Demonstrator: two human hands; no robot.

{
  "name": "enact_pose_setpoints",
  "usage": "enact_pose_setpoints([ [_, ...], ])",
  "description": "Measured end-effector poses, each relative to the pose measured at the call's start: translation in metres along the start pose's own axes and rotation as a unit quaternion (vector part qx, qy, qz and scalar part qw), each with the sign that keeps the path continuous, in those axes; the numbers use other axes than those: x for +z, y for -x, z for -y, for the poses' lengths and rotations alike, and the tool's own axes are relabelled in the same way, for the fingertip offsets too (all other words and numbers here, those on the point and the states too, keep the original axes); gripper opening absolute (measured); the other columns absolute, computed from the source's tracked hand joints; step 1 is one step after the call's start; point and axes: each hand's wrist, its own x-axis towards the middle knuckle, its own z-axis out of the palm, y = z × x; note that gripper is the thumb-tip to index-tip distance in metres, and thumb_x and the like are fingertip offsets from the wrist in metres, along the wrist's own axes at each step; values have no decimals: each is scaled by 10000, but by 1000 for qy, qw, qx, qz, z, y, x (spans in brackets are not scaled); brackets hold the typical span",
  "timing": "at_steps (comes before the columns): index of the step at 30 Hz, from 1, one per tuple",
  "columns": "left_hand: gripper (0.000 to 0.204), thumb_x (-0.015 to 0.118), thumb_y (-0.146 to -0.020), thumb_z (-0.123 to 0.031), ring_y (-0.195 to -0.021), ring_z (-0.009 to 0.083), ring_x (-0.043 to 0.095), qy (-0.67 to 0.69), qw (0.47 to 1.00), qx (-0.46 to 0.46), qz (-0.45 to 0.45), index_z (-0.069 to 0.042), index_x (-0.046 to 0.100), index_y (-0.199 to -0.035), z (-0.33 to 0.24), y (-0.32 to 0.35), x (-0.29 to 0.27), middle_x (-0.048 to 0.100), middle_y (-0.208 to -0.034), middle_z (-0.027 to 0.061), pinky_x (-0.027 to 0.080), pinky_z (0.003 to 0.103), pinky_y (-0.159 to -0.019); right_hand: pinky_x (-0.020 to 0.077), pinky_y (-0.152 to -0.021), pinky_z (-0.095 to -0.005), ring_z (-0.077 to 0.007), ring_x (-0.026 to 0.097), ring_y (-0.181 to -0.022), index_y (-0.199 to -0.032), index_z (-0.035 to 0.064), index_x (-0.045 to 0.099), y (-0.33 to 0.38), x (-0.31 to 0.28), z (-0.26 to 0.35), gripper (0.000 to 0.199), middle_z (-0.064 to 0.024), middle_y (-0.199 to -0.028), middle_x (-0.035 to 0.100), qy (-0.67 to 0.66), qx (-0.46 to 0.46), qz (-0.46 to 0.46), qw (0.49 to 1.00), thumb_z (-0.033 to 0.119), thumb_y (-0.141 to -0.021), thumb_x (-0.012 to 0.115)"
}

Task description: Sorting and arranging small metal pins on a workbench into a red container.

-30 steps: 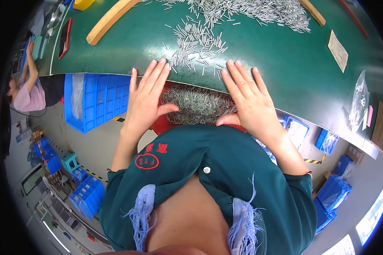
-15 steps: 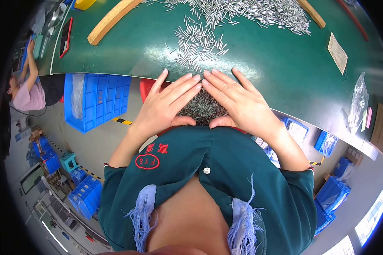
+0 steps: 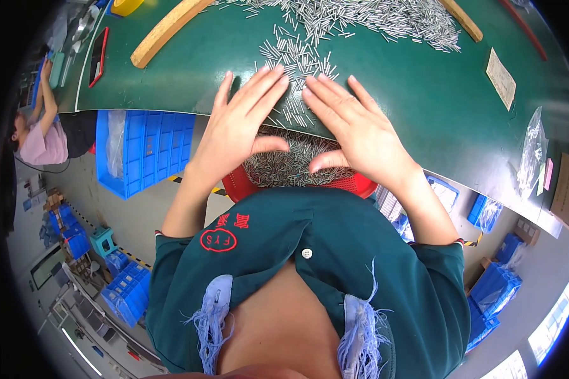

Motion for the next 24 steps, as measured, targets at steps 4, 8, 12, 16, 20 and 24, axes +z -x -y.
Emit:
enact_pose_setpoints([
  [4,946,671,-729,-573,-1449,272,365,-17,999,2,30,-80,418,-1496,7,-5,5,423,-1544,78,217,587,-1177,232,-1207,-516,-301,347,-1460,-1496,46,405,2,1,-2,1115,-134,-1558,395,-2,-7,48,999,712,-614,558],
  [8,966,683,-706,-577,-1451,263,362,34,995,25,86,-78,423,-1491,-7,7,-7,416,-1551,76,221,585,-1177,247,-1204,-506,-280,343,-1461,-1484,44,413,9,-4,-4,1072,-126,-1541,414,-46,-26,57,997,692,-653,611],
  [12,968,672,-713,-599,-1452,277,356,-4,1000,-6,16,-78,423,-1490,2,-7,0,393,-1565,79,222,582,-1177,238,-1209,-496,-306,323,-1468,-1500,46,391,-3,-2,-16,1086,-138,-1558,383,6,10,-8,1000,731,-672,547],
  [16,991,668,-717,-615,-1460,284,341,-10,998,-2,62,-76,399,-1504,4,-10,6,371,-1576,86,205,589,-1181,231,-1212,-494,-303,317,-1471,-1512,54,376,-5,0,-16,1115,-152,-1560,376,34,11,14,999,772,-667,495],
  [20,994,668,-725,-613,-1472,271,321,10,1000,17,10,-56,393,-1501,-3,-22,5,374,-1573,100,191,613,-1179,210,-1219,-495,-294,295,-1482,-1521,38,349,-9,-1,-17,1141,-159,-1568,363,-41,-6,30,999,781,-669,506],
  [24,988,673,-738,-606,-1472,266,323,-60,998,-12,10,-46,390,-1501,11,-38,16,388,-1563,109,186,617,-1179,207,-1220,-491,-290,300,-1480,-1529,20,317,-24,4,-23,1151,-165,-1563,368,9,3,-31,999,777,-684,508],
])
